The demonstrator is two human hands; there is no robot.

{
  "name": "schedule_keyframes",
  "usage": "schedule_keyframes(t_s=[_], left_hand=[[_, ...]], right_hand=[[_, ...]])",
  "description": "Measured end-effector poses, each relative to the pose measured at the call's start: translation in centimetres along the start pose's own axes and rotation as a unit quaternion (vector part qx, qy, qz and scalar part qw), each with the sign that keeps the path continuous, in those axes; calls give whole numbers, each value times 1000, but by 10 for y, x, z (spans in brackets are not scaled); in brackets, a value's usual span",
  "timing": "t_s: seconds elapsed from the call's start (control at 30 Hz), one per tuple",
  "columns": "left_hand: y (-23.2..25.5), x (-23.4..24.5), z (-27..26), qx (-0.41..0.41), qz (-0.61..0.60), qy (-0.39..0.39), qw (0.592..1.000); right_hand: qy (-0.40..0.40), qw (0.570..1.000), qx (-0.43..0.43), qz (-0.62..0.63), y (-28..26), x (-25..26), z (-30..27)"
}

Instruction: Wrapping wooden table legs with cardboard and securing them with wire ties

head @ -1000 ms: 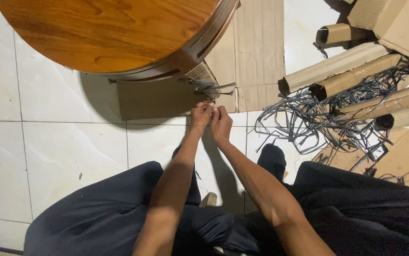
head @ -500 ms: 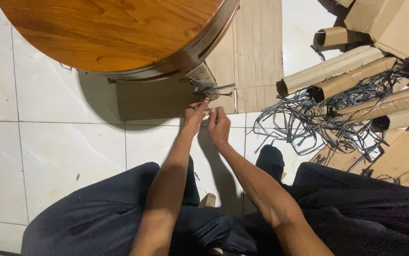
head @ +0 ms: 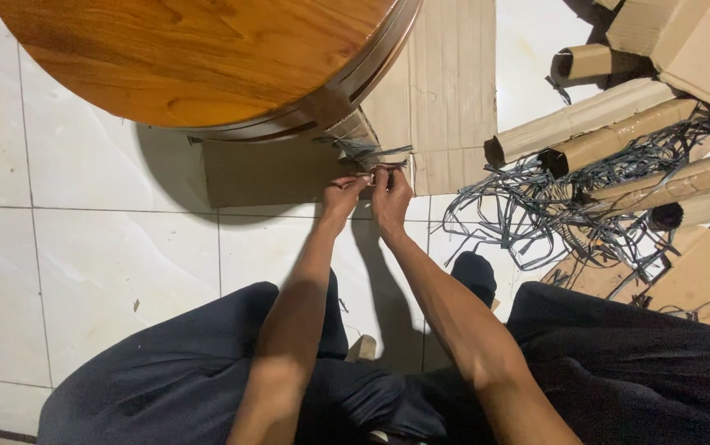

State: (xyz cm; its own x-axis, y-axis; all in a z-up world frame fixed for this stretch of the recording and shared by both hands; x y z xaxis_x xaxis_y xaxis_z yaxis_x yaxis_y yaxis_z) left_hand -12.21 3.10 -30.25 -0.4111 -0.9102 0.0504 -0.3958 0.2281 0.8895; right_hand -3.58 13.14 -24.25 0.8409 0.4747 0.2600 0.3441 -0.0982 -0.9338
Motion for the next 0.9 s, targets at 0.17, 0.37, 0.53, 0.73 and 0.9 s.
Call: schedule_keyframes(t_s=[0.17, 0.37, 0.53, 0.73, 0.9], left_hand=[[-31, 6, 11, 68, -72, 8, 995], [-15, -2, 12, 131, -106, 44, 985], [-5, 1, 3, 150, -121, 22, 981], [-20, 6, 7, 136, -106, 5, 985], [5, 14, -7, 108, -24, -17, 994]], right_hand=[[-80, 973, -204, 77, 51, -19, 16], [-207, 913, -324, 135, 75, -39, 17], [-225, 891, -333, 212, 43, -28, 13], [-204, 881, -358, 232, 71, -39, 23], [-134, 919, -318, 188, 109, -49, 28]])
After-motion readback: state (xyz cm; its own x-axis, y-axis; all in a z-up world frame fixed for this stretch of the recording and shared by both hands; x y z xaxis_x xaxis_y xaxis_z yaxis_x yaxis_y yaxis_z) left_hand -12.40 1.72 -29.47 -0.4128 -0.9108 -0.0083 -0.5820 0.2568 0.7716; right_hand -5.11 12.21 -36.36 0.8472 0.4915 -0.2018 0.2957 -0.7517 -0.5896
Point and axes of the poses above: each hand's wrist, its own z-axis towards the middle knuckle, its own x-axis out of the back of the hand, y = z × x, the point moved 4 cm from there along z, towards the middle knuckle, and after that the axes turned 8 degrees about -x, right-handed, at the moved point
